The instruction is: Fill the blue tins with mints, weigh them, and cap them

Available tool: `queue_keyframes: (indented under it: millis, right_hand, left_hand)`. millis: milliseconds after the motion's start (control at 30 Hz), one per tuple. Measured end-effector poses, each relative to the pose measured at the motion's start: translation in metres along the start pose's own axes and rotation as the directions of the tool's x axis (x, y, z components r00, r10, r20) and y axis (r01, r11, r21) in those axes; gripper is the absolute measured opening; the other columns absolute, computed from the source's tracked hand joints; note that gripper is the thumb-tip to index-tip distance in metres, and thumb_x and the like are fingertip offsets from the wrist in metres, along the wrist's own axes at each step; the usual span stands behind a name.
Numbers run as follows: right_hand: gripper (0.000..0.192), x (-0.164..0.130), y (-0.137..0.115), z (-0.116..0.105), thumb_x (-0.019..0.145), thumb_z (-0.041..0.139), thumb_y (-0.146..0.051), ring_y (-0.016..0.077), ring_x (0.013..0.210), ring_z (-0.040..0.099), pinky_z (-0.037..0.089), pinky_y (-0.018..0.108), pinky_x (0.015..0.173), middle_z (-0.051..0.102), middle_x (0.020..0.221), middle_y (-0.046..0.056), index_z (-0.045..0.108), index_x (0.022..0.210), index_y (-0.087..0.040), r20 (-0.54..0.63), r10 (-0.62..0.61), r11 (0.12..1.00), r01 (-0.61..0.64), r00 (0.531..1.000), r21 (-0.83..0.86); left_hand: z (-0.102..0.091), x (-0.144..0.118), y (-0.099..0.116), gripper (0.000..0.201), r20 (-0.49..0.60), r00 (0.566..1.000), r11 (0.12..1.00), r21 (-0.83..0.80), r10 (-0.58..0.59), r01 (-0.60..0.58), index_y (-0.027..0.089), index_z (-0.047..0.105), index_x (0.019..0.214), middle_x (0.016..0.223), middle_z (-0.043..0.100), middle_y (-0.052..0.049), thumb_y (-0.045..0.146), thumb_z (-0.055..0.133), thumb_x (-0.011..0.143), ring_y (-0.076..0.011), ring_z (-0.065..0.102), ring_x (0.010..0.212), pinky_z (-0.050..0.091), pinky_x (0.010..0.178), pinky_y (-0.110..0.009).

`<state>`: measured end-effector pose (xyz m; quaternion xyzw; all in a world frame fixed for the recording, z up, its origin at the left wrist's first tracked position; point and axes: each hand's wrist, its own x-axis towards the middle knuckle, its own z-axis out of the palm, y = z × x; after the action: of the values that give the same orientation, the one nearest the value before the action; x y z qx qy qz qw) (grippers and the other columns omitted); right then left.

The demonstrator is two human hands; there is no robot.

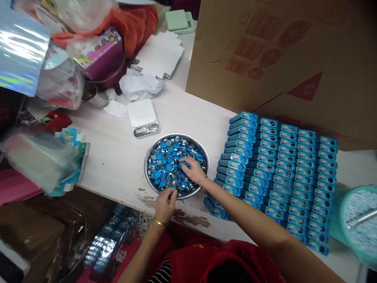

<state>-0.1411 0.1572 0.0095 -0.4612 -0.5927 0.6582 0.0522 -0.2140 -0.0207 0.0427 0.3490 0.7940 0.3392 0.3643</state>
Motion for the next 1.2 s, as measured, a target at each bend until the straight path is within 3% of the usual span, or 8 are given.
queue_keyframes:
  millis: [100, 167, 367, 433, 567, 733, 967, 1200]
  right_hand:
    - [0.032, -0.002, 0.003, 0.005, 0.077, 0.055, -0.042, 0.0149, 0.055, 0.059, 0.040, 0.023, 0.041, 0.060, 0.073, 0.001, 0.062, 0.099, -0.019, -0.052, 0.167, 0.960, -0.151, 0.985, 0.237]
    - [0.037, -0.003, 0.006, 0.007, 0.074, 0.058, -0.046, 0.0126, 0.046, 0.055, 0.031, 0.020, 0.033, 0.057, 0.065, -0.001, 0.059, 0.100, -0.019, -0.035, 0.226, 0.914, -0.200, 0.973, 0.354]
    - [0.035, -0.022, 0.006, -0.002, 0.071, 0.063, -0.041, 0.0070, 0.042, 0.049, 0.032, 0.016, 0.031, 0.062, 0.066, -0.003, 0.056, 0.098, -0.020, 0.085, 0.239, 0.726, -0.236, 0.967, 0.646]
    - [0.032, -0.038, 0.003, -0.011, 0.070, 0.065, -0.039, 0.0064, 0.041, 0.047, 0.032, 0.016, 0.031, 0.061, 0.065, -0.004, 0.057, 0.095, -0.020, 0.103, 0.236, 0.658, -0.237, 0.966, 0.714]
    - [0.031, -0.061, -0.003, -0.026, 0.066, 0.068, -0.036, 0.0080, 0.044, 0.050, 0.036, 0.017, 0.034, 0.058, 0.060, -0.006, 0.058, 0.090, -0.020, 0.083, 0.234, 0.574, -0.207, 0.969, 0.792]
    - [0.026, -0.054, -0.013, -0.037, 0.067, 0.067, -0.033, 0.0081, 0.042, 0.049, 0.036, 0.018, 0.035, 0.056, 0.057, -0.007, 0.059, 0.088, -0.020, 0.066, 0.212, 0.544, -0.174, 0.975, 0.821]
    - [0.013, -0.072, -0.016, -0.065, 0.064, 0.067, -0.025, 0.0062, 0.043, 0.043, 0.037, 0.018, 0.038, 0.053, 0.055, -0.008, 0.061, 0.074, -0.019, -0.024, 0.173, 0.566, -0.079, 0.985, 0.821]
    - [0.027, -0.102, 0.013, -0.144, 0.059, 0.070, -0.035, 0.0088, 0.041, 0.047, 0.038, 0.020, 0.034, 0.056, 0.054, -0.006, 0.060, 0.078, -0.018, -0.096, 0.228, 0.519, -0.038, 0.969, 0.854]
  left_hand:
    - [0.002, 0.007, -0.001, 0.023, 0.002, 1.000, 0.997, -0.078, -0.020, 0.021, 0.018, 0.061, 0.077, 0.072, 0.062, -0.002, 0.037, 0.051, 0.086, -0.0133, 0.056, 0.067, 0.044, 0.064, -0.024]
    - [0.010, 0.013, 0.003, 0.022, -0.038, 0.998, 0.985, -0.164, -0.056, 0.049, 0.019, 0.061, 0.086, 0.075, 0.063, -0.002, 0.038, 0.052, 0.086, -0.0131, 0.057, 0.068, 0.046, 0.065, -0.024]
    - [0.049, 0.029, 0.039, 0.042, -0.307, 0.943, 0.954, -0.299, -0.129, 0.033, 0.018, 0.051, 0.114, 0.103, 0.060, -0.008, 0.042, 0.060, 0.081, -0.0120, 0.060, 0.075, 0.050, 0.067, -0.025]
    - [0.060, 0.026, 0.056, 0.042, -0.375, 0.922, 0.966, -0.257, -0.096, -0.004, 0.018, 0.051, 0.113, 0.110, 0.058, -0.010, 0.042, 0.061, 0.080, -0.0127, 0.061, 0.079, 0.050, 0.068, -0.024]
    - [0.076, 0.016, 0.079, 0.041, -0.384, 0.923, 0.996, -0.078, 0.002, -0.034, 0.017, 0.056, 0.106, 0.107, 0.059, -0.009, 0.044, 0.064, 0.076, -0.0138, 0.060, 0.080, 0.049, 0.063, -0.023]
    - [0.078, 0.020, 0.090, 0.042, -0.526, 0.850, 1.000, -0.008, -0.002, -0.003, 0.015, 0.056, 0.104, 0.108, 0.059, -0.011, 0.044, 0.062, 0.075, -0.0151, 0.061, 0.084, 0.048, 0.065, -0.024]
    - [0.086, 0.029, 0.110, 0.035, -0.387, 0.905, 0.978, 0.171, 0.179, -0.120, 0.016, 0.060, 0.099, 0.095, 0.062, -0.007, 0.039, 0.062, 0.074, -0.0137, 0.059, 0.074, 0.049, 0.065, -0.026]
    - [0.146, 0.034, 0.150, 0.034, -0.154, 0.983, 0.989, -0.092, 0.103, -0.118, 0.018, 0.058, 0.095, 0.080, 0.064, -0.002, 0.042, 0.065, 0.072, -0.0154, 0.064, 0.071, 0.053, 0.069, -0.028]
